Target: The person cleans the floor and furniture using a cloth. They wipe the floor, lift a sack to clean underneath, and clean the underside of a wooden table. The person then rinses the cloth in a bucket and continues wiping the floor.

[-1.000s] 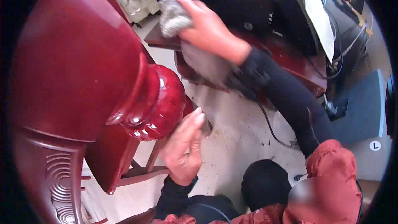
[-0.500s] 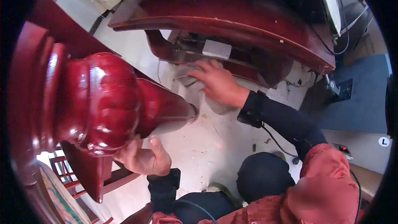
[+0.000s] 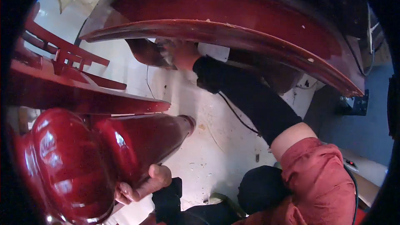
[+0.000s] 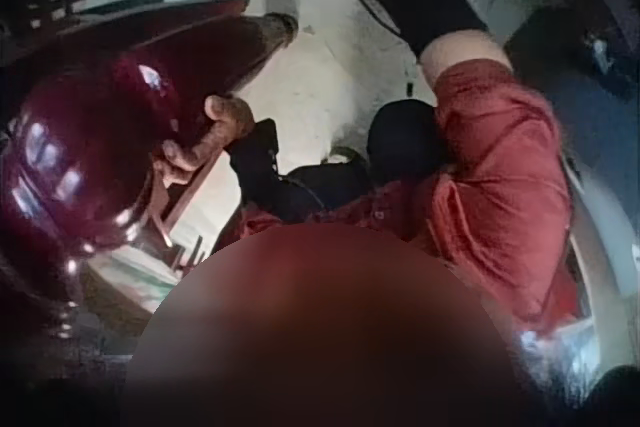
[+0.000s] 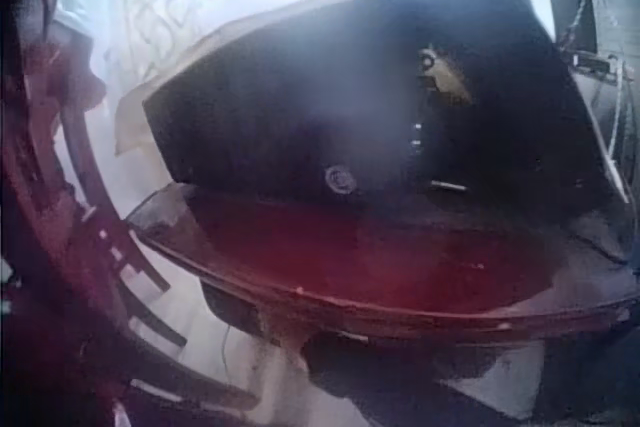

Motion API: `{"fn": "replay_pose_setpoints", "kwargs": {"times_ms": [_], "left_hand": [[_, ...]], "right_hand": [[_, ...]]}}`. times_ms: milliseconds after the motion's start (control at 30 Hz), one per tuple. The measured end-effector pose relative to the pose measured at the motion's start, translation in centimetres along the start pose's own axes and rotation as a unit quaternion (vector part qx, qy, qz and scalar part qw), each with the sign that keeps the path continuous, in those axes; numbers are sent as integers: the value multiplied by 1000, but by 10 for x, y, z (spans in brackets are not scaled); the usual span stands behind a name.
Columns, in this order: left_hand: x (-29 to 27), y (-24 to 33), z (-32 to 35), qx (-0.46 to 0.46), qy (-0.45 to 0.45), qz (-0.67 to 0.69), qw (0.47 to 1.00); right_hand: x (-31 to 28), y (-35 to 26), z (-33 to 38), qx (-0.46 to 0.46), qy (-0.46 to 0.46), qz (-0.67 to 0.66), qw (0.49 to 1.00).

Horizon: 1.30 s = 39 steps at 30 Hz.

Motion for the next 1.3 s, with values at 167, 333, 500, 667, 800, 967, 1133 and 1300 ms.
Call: {"fn": "replay_pose_setpoints", "kwargs": {"times_ms": [167, 333, 500, 667, 800, 967, 1133, 1300], "left_hand": [[-1, 8, 3, 68, 14, -25, 997], [0, 6, 4, 68, -14, -76, 995], [3, 11, -3, 56, -10, -37, 998], [1, 3, 0, 47, -8, 36, 998], [2, 5, -1, 76, 13, 50, 996], [5, 5, -1, 32, -6, 62, 998], [5, 3, -3, 43, -16, 34, 998], [0, 6, 10, 49, 18, -9, 999]], "right_hand": [[29, -19, 13, -30, -11, 72, 997], [36, -20, 38, -45, -62, 108, 991], [15, -32, 75, -67, -83, 147, 983], [11, -31, 107, -146, -81, 135, 977], [-18, -43, 157, -80, -161, 87, 980], [-34, -36, 183, -38, -78, -96, 992], [-31, -57, 147, -61, -31, -131, 989], [15, -81, 98, -114, -35, -96, 988]]}}
Point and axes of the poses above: each hand's wrist, its own z-axis away from the middle knuckle, its own x-axis out of the palm, y = z × x, the point moved 10 cm from there along -z, towards the middle knuckle, and after that the axes turned 14 degrees about -x, right-handed, at the moved point
